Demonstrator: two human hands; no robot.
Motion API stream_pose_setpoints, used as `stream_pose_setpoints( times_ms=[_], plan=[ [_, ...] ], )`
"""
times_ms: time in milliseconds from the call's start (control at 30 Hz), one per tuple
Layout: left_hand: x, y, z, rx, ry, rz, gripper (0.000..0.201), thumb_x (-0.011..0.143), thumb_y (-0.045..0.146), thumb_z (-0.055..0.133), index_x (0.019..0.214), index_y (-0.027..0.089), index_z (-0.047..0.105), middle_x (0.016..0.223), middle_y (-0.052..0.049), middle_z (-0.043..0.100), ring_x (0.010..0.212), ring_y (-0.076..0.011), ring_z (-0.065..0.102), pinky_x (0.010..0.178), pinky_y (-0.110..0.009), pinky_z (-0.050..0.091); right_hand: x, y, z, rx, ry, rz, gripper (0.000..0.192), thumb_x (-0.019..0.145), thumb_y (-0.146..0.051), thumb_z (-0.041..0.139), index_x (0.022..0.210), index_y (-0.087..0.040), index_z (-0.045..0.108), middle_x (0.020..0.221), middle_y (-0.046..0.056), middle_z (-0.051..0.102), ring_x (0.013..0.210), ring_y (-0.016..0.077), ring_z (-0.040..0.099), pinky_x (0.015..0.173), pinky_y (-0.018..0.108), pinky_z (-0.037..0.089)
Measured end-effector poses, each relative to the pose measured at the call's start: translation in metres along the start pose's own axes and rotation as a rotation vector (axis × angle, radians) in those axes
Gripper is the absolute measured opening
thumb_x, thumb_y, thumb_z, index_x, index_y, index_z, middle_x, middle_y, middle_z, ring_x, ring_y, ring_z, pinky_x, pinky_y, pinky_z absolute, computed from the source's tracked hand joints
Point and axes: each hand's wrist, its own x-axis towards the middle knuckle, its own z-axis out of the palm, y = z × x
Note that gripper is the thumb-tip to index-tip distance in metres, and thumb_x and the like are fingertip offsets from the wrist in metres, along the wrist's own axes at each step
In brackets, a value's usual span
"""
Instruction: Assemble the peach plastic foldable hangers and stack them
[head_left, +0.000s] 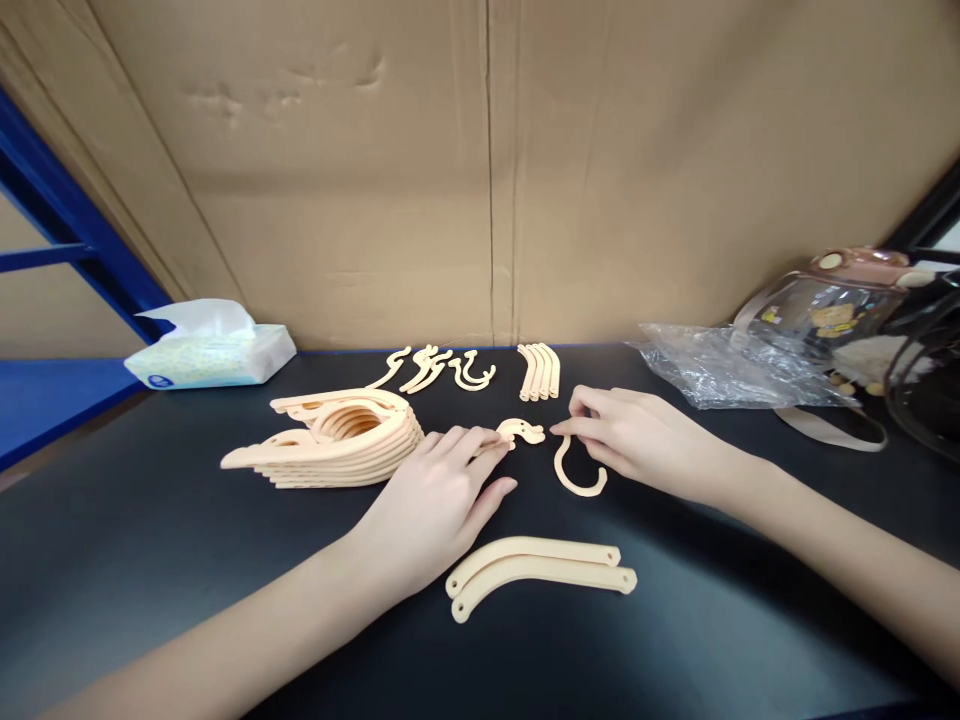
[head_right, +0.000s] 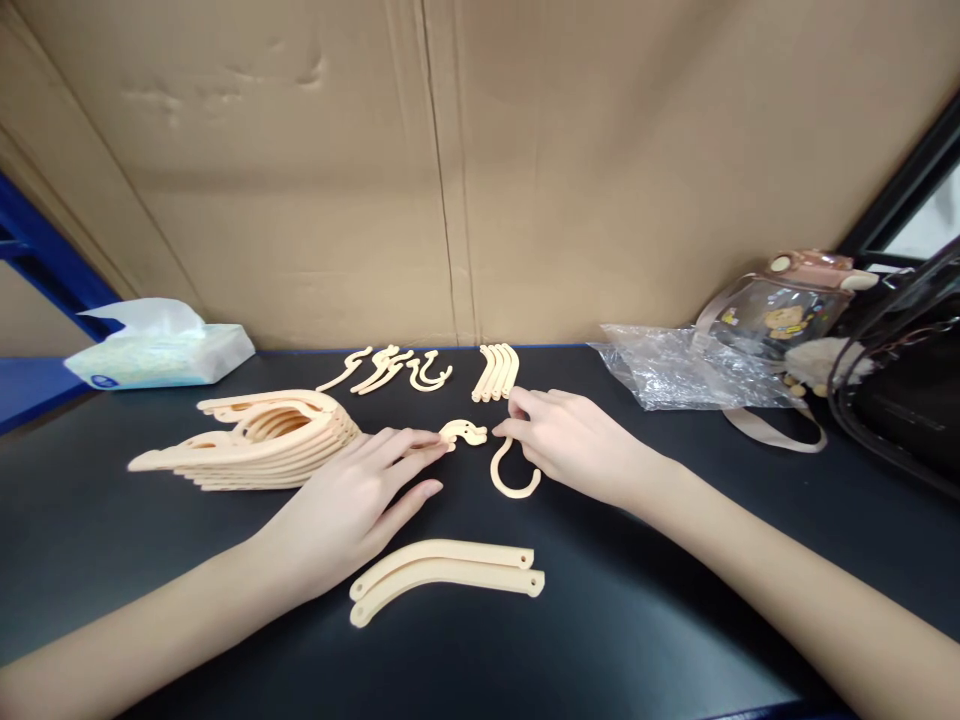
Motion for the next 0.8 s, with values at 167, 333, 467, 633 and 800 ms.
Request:
stream_pose_setpoints(
  times_ms=[167,333,467,633,800],
  plan=[
    [-0.001,-0.001,-0.004,-0.118,0.013,-0.021,0.039,0.098,0.037,0.038,0.128,0.018,0.053,0.125,-0.007,0.061,0.111,-0.0238,0.055,0.094,-0.041,0.046,0.001,-0.003,0.002,-0.032,0.010,-0.038,0.040,0.085,-0.004,0.048,0.119,-0.020,0.062,0.099,0.006,0.059,0.076,0.0182,0.059,0.070,0.033,0.048],
    [-0.005,0.001,-0.016,-0.183,0.011,0.005,0.036,0.098,0.040,0.040,0.124,0.019,0.054,0.128,-0.007,0.058,0.113,-0.0232,0.052,0.095,-0.042,0.044,0.001,-0.004,0.004,-0.067,0.048,-0.069,0.033,0.083,-0.003,0.052,0.109,-0.017,0.065,0.093,0.005,0.059,0.072,0.0173,0.056,0.065,0.031,0.044],
    [-0.010,0.005,-0.029,-0.290,-0.103,0.118,0.023,0.090,0.044,0.055,0.087,0.022,0.058,0.123,-0.001,0.059,0.114,-0.0208,0.051,0.093,-0.035,0.044,-0.001,-0.002,0.005,-0.113,0.050,-0.086,0.027,0.084,-0.006,0.055,0.107,-0.016,0.065,0.093,0.005,0.059,0.071,0.0176,0.054,0.064,0.031,0.041],
    [-0.014,0.009,-0.035,-0.280,-0.219,0.228,0.020,0.083,0.035,0.064,0.074,0.020,0.054,0.117,-0.003,0.060,0.118,-0.0197,0.050,0.097,-0.032,0.041,-0.002,-0.003,0.008,-0.163,0.043,-0.099,0.026,0.084,-0.006,0.056,0.106,-0.017,0.065,0.092,0.003,0.057,0.069,0.0176,0.050,0.063,0.031,0.038],
    [-0.014,0.009,-0.031,-0.290,-0.231,0.280,0.013,0.084,0.027,0.060,0.077,0.018,0.054,0.114,-0.003,0.060,0.115,-0.0178,0.050,0.097,-0.029,0.041,-0.001,-0.006,0.007,-0.221,0.054,-0.149,0.029,0.082,0.000,0.053,0.103,-0.015,0.066,0.086,0.003,0.055,0.065,0.0177,0.046,0.061,0.031,0.035]
  ],
)
